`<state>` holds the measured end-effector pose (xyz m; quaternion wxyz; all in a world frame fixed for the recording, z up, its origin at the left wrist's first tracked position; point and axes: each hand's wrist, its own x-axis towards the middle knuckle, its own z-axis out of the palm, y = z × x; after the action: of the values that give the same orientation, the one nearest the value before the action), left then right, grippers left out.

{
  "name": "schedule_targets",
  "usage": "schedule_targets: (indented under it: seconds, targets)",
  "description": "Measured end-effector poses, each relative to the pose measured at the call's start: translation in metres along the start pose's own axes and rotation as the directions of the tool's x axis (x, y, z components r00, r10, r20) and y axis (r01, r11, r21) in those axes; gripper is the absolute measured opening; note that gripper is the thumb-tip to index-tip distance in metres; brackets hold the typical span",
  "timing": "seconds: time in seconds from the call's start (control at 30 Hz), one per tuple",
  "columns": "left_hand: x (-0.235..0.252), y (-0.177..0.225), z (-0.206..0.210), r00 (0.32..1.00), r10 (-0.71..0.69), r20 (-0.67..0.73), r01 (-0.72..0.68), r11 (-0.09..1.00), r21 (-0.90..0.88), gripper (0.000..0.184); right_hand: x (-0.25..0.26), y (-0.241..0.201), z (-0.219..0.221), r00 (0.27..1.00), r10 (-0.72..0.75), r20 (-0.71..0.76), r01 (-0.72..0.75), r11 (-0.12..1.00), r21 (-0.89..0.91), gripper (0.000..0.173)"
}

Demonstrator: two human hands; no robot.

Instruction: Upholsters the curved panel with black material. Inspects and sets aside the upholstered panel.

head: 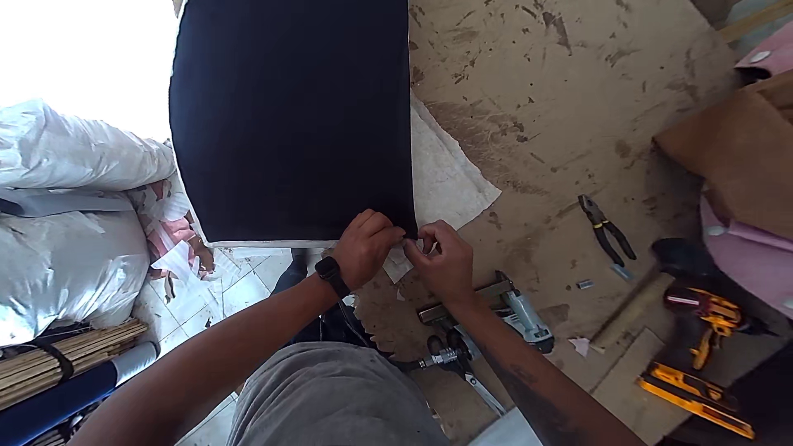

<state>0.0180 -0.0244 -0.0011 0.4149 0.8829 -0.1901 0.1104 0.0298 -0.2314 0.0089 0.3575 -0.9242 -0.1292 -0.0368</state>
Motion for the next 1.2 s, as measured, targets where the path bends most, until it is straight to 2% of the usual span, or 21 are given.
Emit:
schedule_targets:
  seconds: [0.17,0.27,0.33,0.4,0.5,0.63,0.8,0.97,1.1,1.2]
  targets:
    - [0.009,-0.004,-0.005,0.999,-0.020,0.040,0.020,1.000,0.004,0.016,0.001,-0.008,-0.003,0.997,-0.070,-0.030,0.068,0.996,-0.057,0.024]
    - [0.017,-0.001,-0.012,0.994,-0.012,0.106,0.010,1.000,0.020,0.017,0.008,-0.007,-0.005,0.994,-0.106,-0.019,0.105,0.993,-0.056,0.011]
    - [0.021,0.000,-0.016,0.990,-0.014,0.143,0.008,0.999,0.042,0.018,0.009,-0.007,-0.004,0.995,-0.102,-0.022,0.101,0.994,-0.051,0.007]
    - [0.023,0.001,-0.017,0.985,-0.019,0.169,0.010,0.998,0.056,0.018,0.007,-0.008,-0.006,0.995,-0.096,-0.018,0.095,0.995,-0.036,0.011]
    - [0.025,0.002,-0.019,0.980,-0.034,0.196,0.021,0.997,0.068,0.018,0.006,-0.011,-0.009,0.996,-0.090,0.004,0.090,0.996,0.018,0.026]
    - [0.030,0.006,-0.025,0.976,-0.039,0.215,0.025,0.998,0.066,0.017,0.011,-0.012,-0.005,0.994,-0.105,-0.002,0.105,0.994,-0.032,0.015]
    - [0.032,0.008,-0.029,0.977,-0.018,0.211,0.003,0.998,0.069,0.016,0.017,-0.014,-0.003,0.990,-0.139,-0.038,0.133,0.983,-0.126,0.014]
    - [0.027,0.011,-0.026,0.985,0.003,0.173,-0.023,0.993,0.115,0.016,0.019,-0.014,-0.006,0.983,-0.180,-0.039,0.172,0.972,-0.159,0.006]
    - [0.024,0.015,-0.017,0.989,-0.020,0.147,-0.017,0.970,0.243,0.015,0.014,-0.015,-0.012,0.975,-0.222,0.003,0.218,0.958,-0.187,0.007]
    - [0.021,0.012,-0.012,0.993,0.004,0.121,-0.030,0.977,0.210,0.015,0.009,-0.012,-0.015,0.970,-0.237,0.048,0.242,0.952,-0.189,0.008]
